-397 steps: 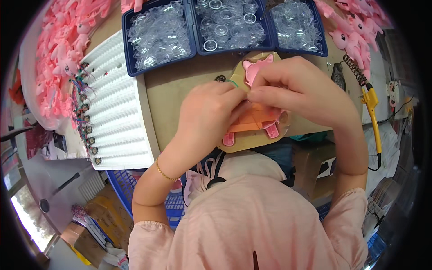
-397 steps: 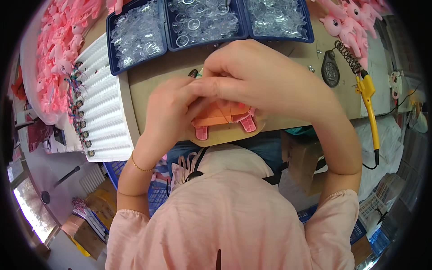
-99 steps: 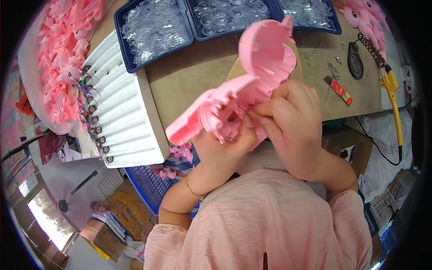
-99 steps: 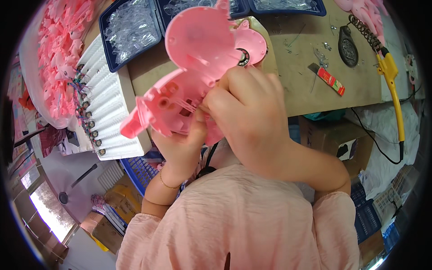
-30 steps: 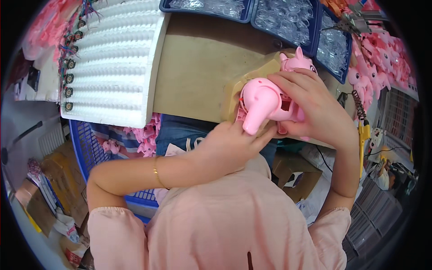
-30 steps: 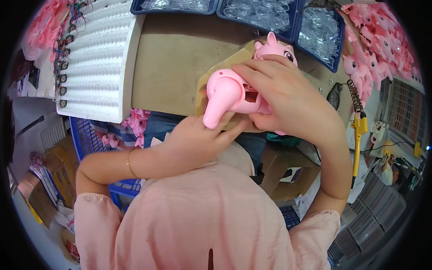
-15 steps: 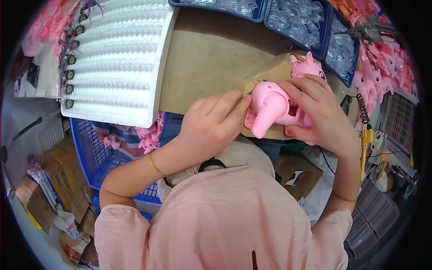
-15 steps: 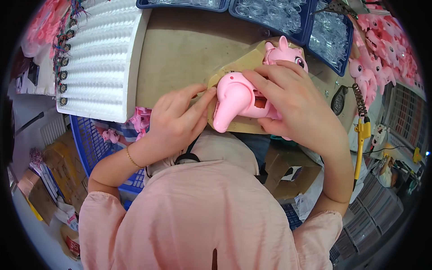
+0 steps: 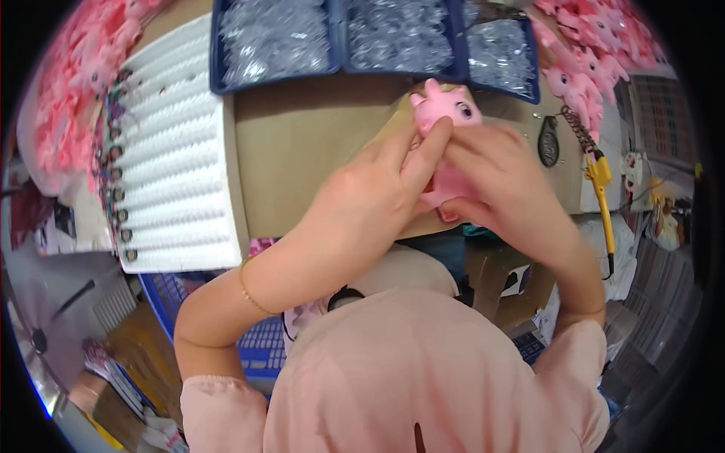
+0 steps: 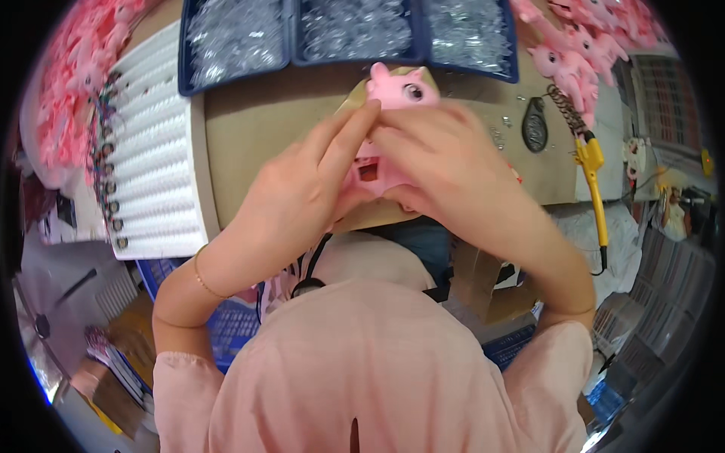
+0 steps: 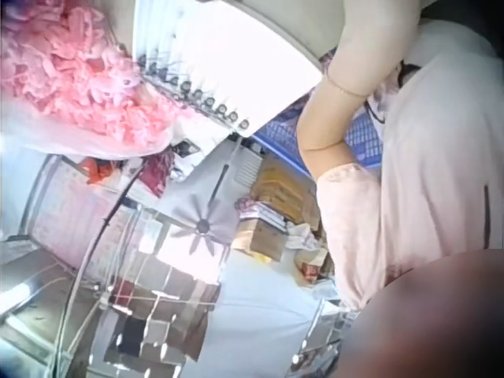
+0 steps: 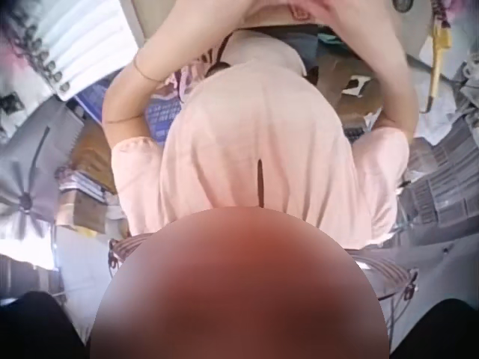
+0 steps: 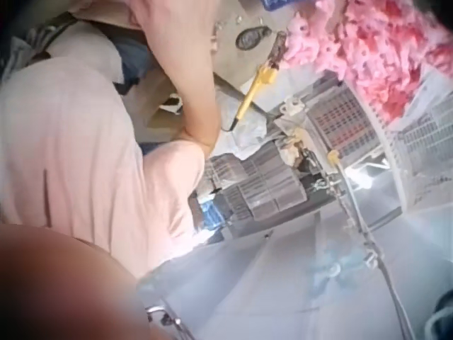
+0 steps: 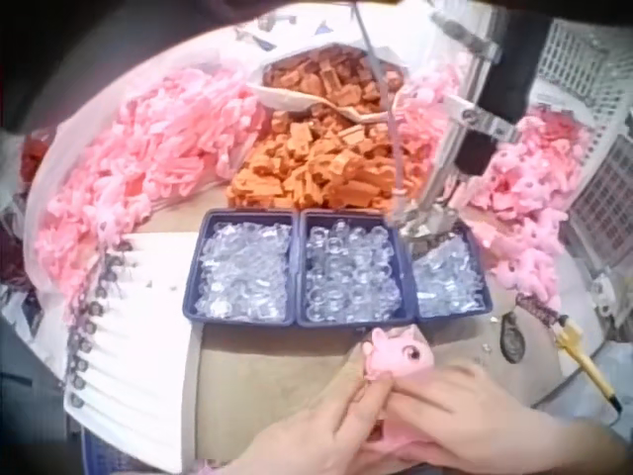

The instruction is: Assembling a toy pony by installing electronic components and fastening the plastic housing.

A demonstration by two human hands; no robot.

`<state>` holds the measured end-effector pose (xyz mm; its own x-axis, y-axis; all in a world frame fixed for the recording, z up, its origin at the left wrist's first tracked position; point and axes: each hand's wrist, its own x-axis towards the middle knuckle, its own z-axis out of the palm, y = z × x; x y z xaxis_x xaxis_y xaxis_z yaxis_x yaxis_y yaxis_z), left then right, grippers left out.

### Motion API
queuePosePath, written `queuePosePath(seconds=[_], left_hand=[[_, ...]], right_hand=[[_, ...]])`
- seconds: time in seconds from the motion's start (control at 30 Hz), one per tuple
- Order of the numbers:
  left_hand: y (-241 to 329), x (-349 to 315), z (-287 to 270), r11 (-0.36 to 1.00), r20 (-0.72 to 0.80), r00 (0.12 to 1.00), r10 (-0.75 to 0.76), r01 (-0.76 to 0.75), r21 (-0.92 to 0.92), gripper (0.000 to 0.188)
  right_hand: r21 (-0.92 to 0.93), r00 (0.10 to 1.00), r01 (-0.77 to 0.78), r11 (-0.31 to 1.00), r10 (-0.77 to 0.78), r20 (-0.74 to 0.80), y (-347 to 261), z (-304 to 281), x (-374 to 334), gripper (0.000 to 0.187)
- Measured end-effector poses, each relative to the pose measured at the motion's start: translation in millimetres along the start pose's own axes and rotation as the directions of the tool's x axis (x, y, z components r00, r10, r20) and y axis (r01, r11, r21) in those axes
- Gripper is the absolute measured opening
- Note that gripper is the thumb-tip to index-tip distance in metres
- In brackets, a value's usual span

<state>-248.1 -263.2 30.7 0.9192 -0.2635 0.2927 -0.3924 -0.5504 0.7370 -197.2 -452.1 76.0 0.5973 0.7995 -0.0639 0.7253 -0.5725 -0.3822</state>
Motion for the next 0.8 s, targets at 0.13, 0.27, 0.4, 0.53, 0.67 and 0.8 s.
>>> queuePosePath(seconds=[0.13,0.27,0.4,0.53,0.67,0.8], left_hand=[[5,17,-5,0.969,0.424,0.905,-0.012,-0.095,0.229,0.061],[7,15,0,0.932,0.402,0.915,0.018,-0.161,0.325,0.057],[14,16,6,0.906,0.362,0.932,-0.001,-0.152,0.395,0.057],[16,18,8,0.886,0.371,0.928,-0.036,-0.143,0.441,0.056],[16,18,10,0.894,0.371,0.928,-0.026,-0.144,0.423,0.057],[17,14,18,0.853,0.336,0.942,-0.015,-0.163,0.495,0.054]], right_hand=[[0.596,0.809,-0.519,0.613,0.577,0.111,0,17,-60,0.021],[0.808,0.674,-0.585,-0.067,0.514,0.531,-2,29,-57,0.022],[0.882,0.720,-0.436,-0.181,0.517,0.462,-24,54,-53,0.018],[0.867,0.712,-0.470,-0.167,0.508,0.484,-12,44,-64,0.018],[0.545,0.873,-0.424,0.724,0.486,0.035,13,7,-38,0.017],[0.188,0.921,-0.104,0.977,0.166,-0.352,55,23,37,0.018]])
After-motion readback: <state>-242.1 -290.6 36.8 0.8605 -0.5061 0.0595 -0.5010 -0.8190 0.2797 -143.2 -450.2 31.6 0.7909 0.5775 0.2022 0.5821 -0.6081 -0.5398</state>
